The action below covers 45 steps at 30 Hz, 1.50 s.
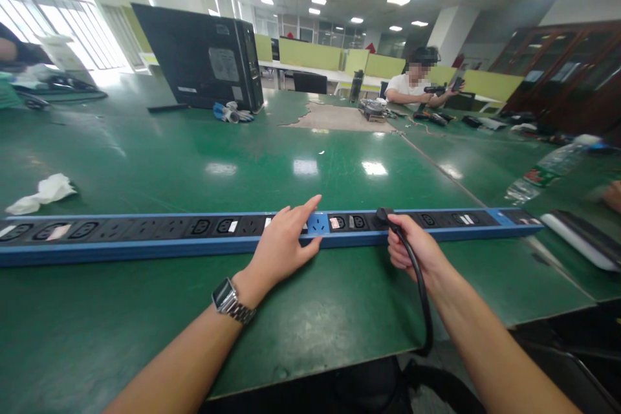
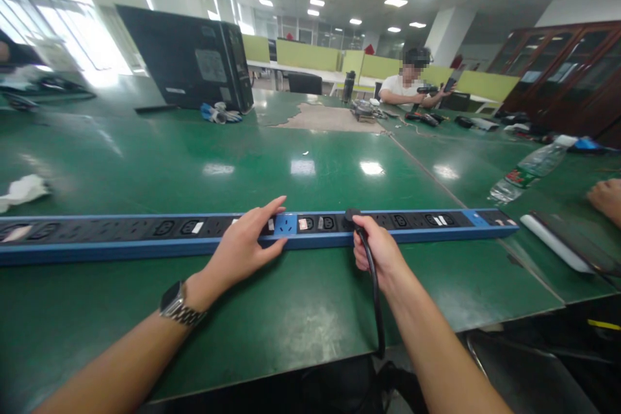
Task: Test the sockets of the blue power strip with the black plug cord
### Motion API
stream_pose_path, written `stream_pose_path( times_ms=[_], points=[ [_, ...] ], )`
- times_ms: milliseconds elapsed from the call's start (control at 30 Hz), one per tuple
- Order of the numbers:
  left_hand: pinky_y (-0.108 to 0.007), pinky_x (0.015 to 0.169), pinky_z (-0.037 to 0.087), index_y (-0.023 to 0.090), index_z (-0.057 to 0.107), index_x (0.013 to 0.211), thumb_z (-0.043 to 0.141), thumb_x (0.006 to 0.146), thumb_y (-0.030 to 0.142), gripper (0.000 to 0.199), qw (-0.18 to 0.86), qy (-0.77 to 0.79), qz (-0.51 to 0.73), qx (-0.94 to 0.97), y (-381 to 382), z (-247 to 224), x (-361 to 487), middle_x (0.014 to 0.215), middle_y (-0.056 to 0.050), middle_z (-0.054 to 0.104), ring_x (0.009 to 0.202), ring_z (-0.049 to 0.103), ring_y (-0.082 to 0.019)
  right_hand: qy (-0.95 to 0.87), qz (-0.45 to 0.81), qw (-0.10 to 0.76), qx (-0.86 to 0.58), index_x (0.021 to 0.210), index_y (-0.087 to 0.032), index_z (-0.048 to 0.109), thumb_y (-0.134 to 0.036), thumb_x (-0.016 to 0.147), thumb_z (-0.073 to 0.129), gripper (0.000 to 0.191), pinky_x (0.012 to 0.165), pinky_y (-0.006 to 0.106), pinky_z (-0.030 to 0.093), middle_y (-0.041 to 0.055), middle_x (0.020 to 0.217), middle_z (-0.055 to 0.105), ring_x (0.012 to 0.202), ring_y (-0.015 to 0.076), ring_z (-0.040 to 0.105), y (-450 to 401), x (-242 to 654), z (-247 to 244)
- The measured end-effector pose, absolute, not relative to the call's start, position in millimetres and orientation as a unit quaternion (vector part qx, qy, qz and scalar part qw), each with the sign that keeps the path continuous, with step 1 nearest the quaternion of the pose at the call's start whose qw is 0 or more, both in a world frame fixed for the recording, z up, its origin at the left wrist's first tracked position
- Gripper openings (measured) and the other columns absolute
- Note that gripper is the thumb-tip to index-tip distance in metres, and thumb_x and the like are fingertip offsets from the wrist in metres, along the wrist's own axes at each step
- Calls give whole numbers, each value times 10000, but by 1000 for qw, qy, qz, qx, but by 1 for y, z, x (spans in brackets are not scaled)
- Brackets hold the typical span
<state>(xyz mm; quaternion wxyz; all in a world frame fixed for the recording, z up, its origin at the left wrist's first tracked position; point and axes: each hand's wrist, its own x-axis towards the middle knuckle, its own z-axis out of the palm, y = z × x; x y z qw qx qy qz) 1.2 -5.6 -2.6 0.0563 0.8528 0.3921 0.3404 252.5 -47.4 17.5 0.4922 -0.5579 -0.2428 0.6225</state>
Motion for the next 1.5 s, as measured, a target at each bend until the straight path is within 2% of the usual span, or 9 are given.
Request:
stream_pose_path(
  times_ms=[167,333,567,800,867,1033,1100,1200,1500],
  points=[
    [-503,1074,414,207,345,1452,639,815,234,702,38,387,341,856,-5,-4,2,1232,-75,667,1105,618,-243,-234,665,488,-516,444,-197,419,-423,892,442,503,265,177,190,-76,290,276,217,55,236,-50,256,16],
    [-493,1061,430,219,348,1450,631,819,245,692,36,387,341,856,-5,-5,3,1224,-68,670,1074,629,-236,-247,599,517,-560,453,-192,426,-403,885,484,484,267,169,188,-70,286,304,214,55,265,-37,253,15],
    [-496,1068,424,220,351,1449,631,822,248,688,34,385,340,857,-4,-6,2,1208,-63,677,1084,628,-233,-190,688,469,-520,456,-202,371,-435,911,400,512,275,176,148,-82,290,260,213,51,214,-45,247,21],
    [-483,1051,442,209,380,1432,631,820,254,664,30,385,344,856,-5,-5,3,1164,-64,683,1047,633,-224,-214,647,475,-556,524,-189,445,-412,895,495,435,296,164,231,-77,320,343,254,58,298,-45,250,14],
    [-484,1056,437,215,376,1434,629,822,251,664,30,386,343,856,-5,-5,2,1170,-63,681,1049,633,-223,-220,637,490,-554,550,-177,484,-392,881,532,397,303,160,231,-72,340,365,269,53,310,-48,254,22],
    [-499,1077,413,243,358,1445,625,828,257,672,33,383,343,857,-5,-6,1,1189,-58,676,1073,633,-230,-246,566,601,-508,648,-169,581,-405,898,502,352,334,164,265,-60,409,388,319,56,348,-61,298,56],
    [-500,1081,408,248,360,1443,623,827,256,670,34,384,345,856,-5,-6,2,1189,-57,676,1077,632,-230,-245,534,585,-559,710,-172,615,-388,907,480,322,320,168,213,-72,408,346,302,52,290,-64,329,59],
    [-495,1073,416,234,379,1432,625,821,251,659,38,387,343,855,-5,-6,2,1183,-60,679,1075,632,-232,-238,510,512,-648,704,-179,598,-381,906,463,316,318,178,164,-91,396,268,288,51,211,-65,373,49],
    [-467,1066,419,214,389,1426,619,827,252,642,31,386,341,857,-5,-5,2,1160,-61,683,1059,629,-227,-251,509,405,-717,556,-214,439,-464,875,505,410,352,209,127,-90,366,225,287,55,188,-60,418,32]
  ],
)
